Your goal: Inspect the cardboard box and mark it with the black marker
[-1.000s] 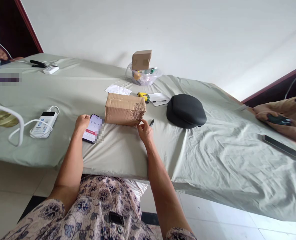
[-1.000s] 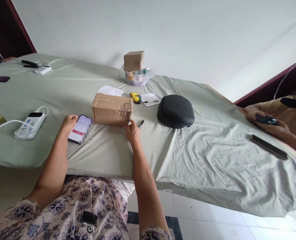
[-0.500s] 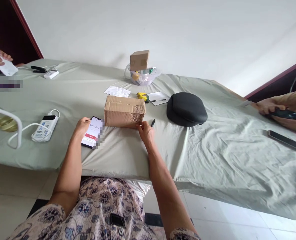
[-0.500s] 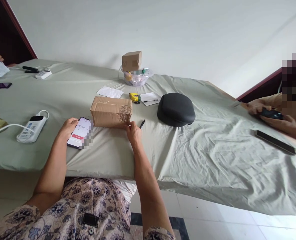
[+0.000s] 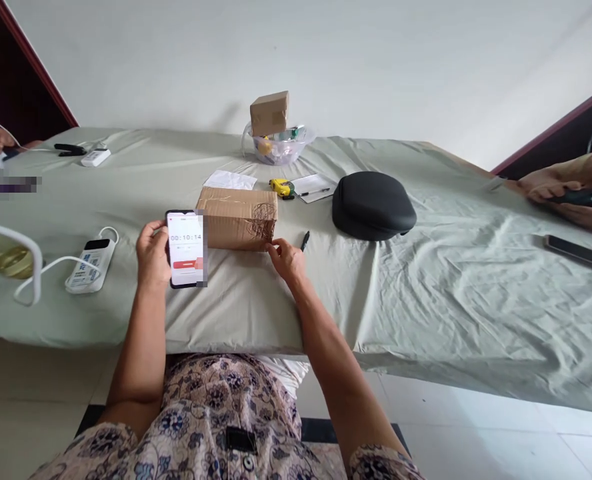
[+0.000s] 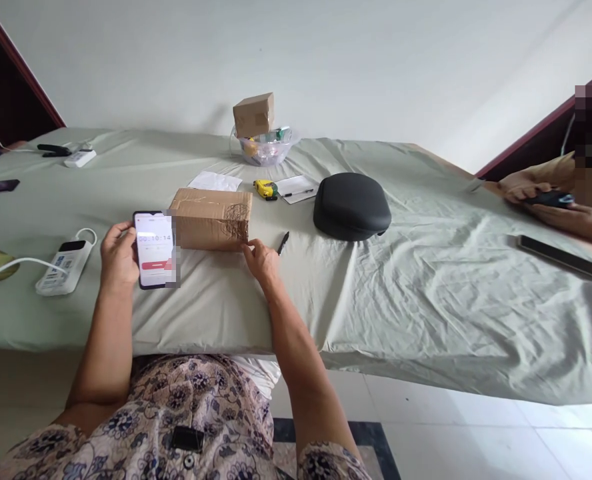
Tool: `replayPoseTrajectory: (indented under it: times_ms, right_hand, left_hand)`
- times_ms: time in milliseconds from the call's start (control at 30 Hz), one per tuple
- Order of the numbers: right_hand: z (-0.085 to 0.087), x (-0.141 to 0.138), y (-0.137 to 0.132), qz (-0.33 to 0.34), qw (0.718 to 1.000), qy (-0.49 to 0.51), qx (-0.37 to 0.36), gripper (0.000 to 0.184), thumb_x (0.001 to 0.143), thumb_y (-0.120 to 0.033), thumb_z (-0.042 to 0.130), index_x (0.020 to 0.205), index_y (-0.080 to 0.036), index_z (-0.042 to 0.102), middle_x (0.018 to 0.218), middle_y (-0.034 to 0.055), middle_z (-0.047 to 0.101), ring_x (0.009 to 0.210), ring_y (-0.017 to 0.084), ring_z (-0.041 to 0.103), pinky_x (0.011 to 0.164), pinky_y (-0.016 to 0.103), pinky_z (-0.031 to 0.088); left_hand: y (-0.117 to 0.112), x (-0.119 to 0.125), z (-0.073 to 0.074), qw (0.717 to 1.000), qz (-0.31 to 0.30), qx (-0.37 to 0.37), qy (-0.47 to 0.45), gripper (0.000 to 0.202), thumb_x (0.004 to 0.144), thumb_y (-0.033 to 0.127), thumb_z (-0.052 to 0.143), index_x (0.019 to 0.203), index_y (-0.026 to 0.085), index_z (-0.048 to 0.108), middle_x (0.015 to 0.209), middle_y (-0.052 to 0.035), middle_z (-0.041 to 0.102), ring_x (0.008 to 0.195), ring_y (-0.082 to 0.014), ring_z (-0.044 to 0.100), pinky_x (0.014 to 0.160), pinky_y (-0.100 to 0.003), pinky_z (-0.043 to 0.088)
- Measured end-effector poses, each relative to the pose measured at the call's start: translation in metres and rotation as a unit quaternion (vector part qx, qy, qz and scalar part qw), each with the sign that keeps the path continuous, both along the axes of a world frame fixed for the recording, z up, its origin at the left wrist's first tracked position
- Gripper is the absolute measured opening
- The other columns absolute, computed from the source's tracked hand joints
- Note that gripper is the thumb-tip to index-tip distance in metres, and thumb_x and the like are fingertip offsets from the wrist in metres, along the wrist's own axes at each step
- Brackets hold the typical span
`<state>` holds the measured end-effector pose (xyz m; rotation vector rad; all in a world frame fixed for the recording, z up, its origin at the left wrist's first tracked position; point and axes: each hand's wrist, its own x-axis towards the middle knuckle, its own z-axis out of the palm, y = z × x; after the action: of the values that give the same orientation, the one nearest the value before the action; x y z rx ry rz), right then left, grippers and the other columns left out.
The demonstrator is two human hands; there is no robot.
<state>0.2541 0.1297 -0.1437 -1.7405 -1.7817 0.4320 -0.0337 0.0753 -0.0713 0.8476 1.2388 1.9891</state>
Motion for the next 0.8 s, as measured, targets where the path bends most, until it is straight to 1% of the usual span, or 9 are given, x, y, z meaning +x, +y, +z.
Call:
replayPoseTrajectory:
  times_ms: [100,167,233,300,367,400,533,633,800]
  right_hand:
    - [0.006,0.009,-0.003,0.025,0.993,0.107,0.04,0.043,0.094,-0.058,0.056,0.075,-0.02,0.063,0.061,0.0023,0.064,0.059,0.016,0.057,0.063,0.027,0.041]
    - [0.013,0.017,-0.007,0.113,0.968,0.223,0.008,0.054,0.089,-0.072,0.055,0.074,-0.02,0.059,0.06,0.0021,0.063,0.055,0.013,0.053,0.058,0.026,0.04]
    - [0.022,0.022,-0.012,0.262,0.907,0.307,-0.12,0.061,0.079,-0.078,0.065,0.092,-0.018,0.063,0.073,0.0045,0.071,0.056,0.012,0.057,0.054,0.024,0.039]
    - [0.029,0.024,-0.017,0.395,0.825,0.295,-0.276,0.073,0.067,-0.071,0.081,0.112,-0.017,0.062,0.086,0.0077,0.076,0.061,0.014,0.065,0.051,0.022,0.04]
    - [0.034,0.022,-0.022,0.451,0.78,0.243,-0.359,0.073,0.062,-0.062,0.089,0.113,-0.015,0.064,0.086,0.0075,0.076,0.065,0.015,0.068,0.052,0.021,0.044]
    - [0.035,0.021,-0.023,0.457,0.776,0.224,-0.372,0.067,0.062,-0.058,0.091,0.107,-0.015,0.066,0.082,0.0061,0.075,0.065,0.014,0.067,0.053,0.021,0.046]
    - [0.034,0.018,-0.025,0.439,0.801,0.201,-0.354,0.047,0.066,-0.051,0.089,0.085,-0.014,0.067,0.07,0.0016,0.07,0.059,0.01,0.06,0.051,0.02,0.046]
    - [0.033,0.018,-0.025,0.438,0.805,0.209,-0.342,0.038,0.07,-0.045,0.086,0.081,-0.014,0.068,0.07,0.0016,0.07,0.059,0.01,0.06,0.051,0.02,0.047]
    - [0.035,0.017,-0.026,0.445,0.805,0.227,-0.32,0.03,0.074,-0.041,0.082,0.077,-0.014,0.07,0.073,0.0031,0.073,0.065,0.014,0.067,0.064,0.026,0.056]
  left_hand:
    - [-0.002,0.033,-0.004,0.998,-0.045,0.015,-0.031,0.046,0.06,0.045,0.085,0.089,0.018,0.062,0.069,0.0021,0.067,0.057,-0.0116,0.062,0.057,-0.021,0.05]
    - [-0.001,0.056,-0.009,0.994,-0.093,0.014,-0.057,0.048,0.06,0.048,0.087,0.089,0.018,0.062,0.07,0.0015,0.068,0.058,-0.012,0.062,0.059,-0.022,0.051]
    - [0.001,0.078,-0.012,0.988,-0.133,0.019,-0.077,0.05,0.062,0.051,0.088,0.09,0.019,0.063,0.073,0.0009,0.068,0.061,-0.0126,0.063,0.059,-0.023,0.051]
    - [0.004,0.097,-0.013,0.983,-0.165,0.024,-0.083,0.049,0.064,0.051,0.088,0.091,0.019,0.064,0.075,0.0003,0.068,0.063,-0.0129,0.064,0.059,-0.022,0.049]
    - [0.006,0.112,-0.012,0.979,-0.185,0.03,-0.076,0.046,0.068,0.05,0.086,0.092,0.018,0.064,0.076,-0.0004,0.068,0.066,-0.0135,0.064,0.06,-0.022,0.049]
    - [0.007,0.118,-0.012,0.978,-0.192,0.033,-0.074,0.045,0.069,0.05,0.085,0.092,0.018,0.065,0.077,-0.0009,0.069,0.067,-0.0138,0.065,0.061,-0.023,0.049]
    - [0.011,0.13,-0.013,0.975,-0.198,0.043,-0.091,0.046,0.068,0.052,0.087,0.091,0.018,0.065,0.076,0.0002,0.068,0.065,-0.0121,0.062,0.061,-0.022,0.05]
    - [0.013,0.131,-0.016,0.976,-0.195,0.054,-0.083,0.048,0.069,0.054,0.086,0.093,0.019,0.066,0.075,0.0012,0.067,0.065,-0.0115,0.061,0.063,-0.022,0.051]
    - [0.013,0.131,-0.015,0.979,-0.186,0.059,-0.064,0.044,0.072,0.054,0.084,0.094,0.02,0.066,0.079,-0.0002,0.068,0.071,-0.0133,0.064,0.068,-0.024,0.052]
